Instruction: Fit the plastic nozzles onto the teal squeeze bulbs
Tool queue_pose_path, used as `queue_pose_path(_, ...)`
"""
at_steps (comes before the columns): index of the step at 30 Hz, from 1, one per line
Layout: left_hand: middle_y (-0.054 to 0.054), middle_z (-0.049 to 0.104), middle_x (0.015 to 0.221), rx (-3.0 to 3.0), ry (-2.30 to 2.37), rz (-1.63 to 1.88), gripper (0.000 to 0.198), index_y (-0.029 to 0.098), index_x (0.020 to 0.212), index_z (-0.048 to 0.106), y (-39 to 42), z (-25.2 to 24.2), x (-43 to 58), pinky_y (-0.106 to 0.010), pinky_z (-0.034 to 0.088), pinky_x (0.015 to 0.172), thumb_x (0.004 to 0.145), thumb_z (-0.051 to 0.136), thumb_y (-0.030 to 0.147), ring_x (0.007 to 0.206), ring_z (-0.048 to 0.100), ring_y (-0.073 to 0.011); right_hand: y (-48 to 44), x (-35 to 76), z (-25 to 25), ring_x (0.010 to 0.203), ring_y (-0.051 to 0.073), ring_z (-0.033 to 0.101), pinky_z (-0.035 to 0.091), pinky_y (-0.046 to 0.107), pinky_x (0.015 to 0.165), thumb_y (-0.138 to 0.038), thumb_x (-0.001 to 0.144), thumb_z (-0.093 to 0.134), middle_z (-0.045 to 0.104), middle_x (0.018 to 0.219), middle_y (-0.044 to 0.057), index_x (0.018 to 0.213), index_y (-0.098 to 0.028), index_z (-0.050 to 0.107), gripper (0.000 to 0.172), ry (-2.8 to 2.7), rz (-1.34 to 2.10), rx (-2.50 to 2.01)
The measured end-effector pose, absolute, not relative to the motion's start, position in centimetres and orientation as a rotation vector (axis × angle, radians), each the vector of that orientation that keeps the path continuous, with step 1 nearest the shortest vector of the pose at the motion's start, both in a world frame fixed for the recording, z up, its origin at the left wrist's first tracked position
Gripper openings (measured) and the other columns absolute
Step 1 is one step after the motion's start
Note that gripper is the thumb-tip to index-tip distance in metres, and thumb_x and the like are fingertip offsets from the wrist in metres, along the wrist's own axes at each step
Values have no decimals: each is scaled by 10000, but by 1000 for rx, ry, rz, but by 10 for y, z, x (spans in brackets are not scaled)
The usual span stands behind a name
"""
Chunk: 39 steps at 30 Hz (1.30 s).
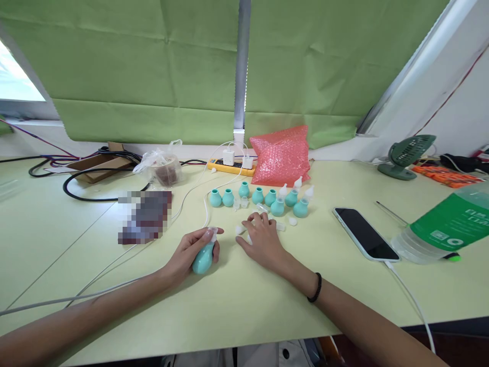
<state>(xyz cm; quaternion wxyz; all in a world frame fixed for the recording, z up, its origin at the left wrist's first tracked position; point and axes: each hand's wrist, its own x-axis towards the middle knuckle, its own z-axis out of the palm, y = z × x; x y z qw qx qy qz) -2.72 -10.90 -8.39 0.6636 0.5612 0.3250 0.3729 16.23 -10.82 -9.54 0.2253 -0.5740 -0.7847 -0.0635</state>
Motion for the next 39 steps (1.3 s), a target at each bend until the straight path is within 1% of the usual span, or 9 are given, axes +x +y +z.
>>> queue_pose_path(4, 32, 504, 554, 1438, 730, 771, 260, 158, 939, 488, -116, -83, -27, -206, 354, 498, 777, 478, 361, 496, 485, -95, -108, 159, -100, 894, 241, 452, 331, 410, 704, -290, 768, 486, 541, 905, 84, 858, -191, 579, 163, -2202, -152, -1560)
queue_pose_path(8, 39, 536, 624, 1691, 829, 833, 291, 184, 933, 414, -121, -86, -28, -199, 368, 521, 712, 570, 293, 521, 487, -92, -110, 160, -96, 811, 191, 522, 363, 366, 709, -250, 727, 557, 595, 804, 54, 824, -174, 565, 123, -2104, -40, -1224)
queue_pose_path(11, -2, 582, 719, 1915, 938, 915, 236, 167, 899, 495, -124, -89, -29, -216, 387, 587, 723, 552, 315, 628, 526, -120, -116, 162, -86, 631, 130, 551, 424, 271, 597, -237, 696, 597, 601, 675, 27, 830, -168, 581, 152, -2040, 189, -978)
queue_pose_path(14, -28, 621, 816, 2086, 978, 952, 264, 162, 953, 551, -124, -91, -30, -225, 396, 646, 732, 537, 305, 692, 546, -138, -121, 164, -75, 538, 111, 545, 437, 239, 526, -239, 656, 635, 592, 603, 12, 798, -166, 615, 161, -2009, 362, -916)
queue_pose_path(18, -20, 622, 717, 2196, 933, 906, 230, 169, 933, 602, -123, -88, -30, -218, 392, 597, 773, 459, 252, 623, 529, -131, -123, 164, -70, 497, 109, 538, 438, 234, 493, -253, 637, 646, 593, 561, 6, 786, -167, 645, 172, -2021, 471, -929)
queue_pose_path(22, -30, 618, 701, 2221, 965, 884, 227, 167, 904, 624, -121, -88, -28, -213, 382, 576, 751, 503, 282, 620, 526, -134, -122, 164, -74, 430, 86, 492, 416, 212, 438, -271, 639, 643, 583, 511, 1, 760, -159, 658, 165, -2054, 471, -937)
queue_pose_path(25, -37, 615, 701, 2272, 979, 846, 254, 169, 914, 621, -122, -89, -28, -208, 376, 555, 762, 496, 329, 617, 530, -135, -122, 165, -74, 449, 94, 522, 425, 212, 454, -263, 649, 635, 602, 522, 6, 785, -167, 659, 168, -2108, 476, -902)
queue_pose_path(31, -32, 578, 648, 2376, 952, 832, 243, 165, 904, 620, -125, -91, -29, -204, 349, 518, 787, 466, 311, 566, 506, -123, -126, 169, -67, 550, 126, 604, 478, 225, 528, -227, 649, 633, 667, 661, 39, 835, -170, 659, 197, -2167, 648, -889)
queue_pose_path(39, -32, 545, 610, 2471, 878, 794, 253, 145, 896, 618, -125, -91, -29, -205, 341, 505, 814, 425, 286, 537, 484, -116, -124, 169, -70, 525, 133, 598, 483, 208, 466, -237, 632, 645, 667, 616, 46, 744, -141, 681, 152, -2035, 1002, -1019)
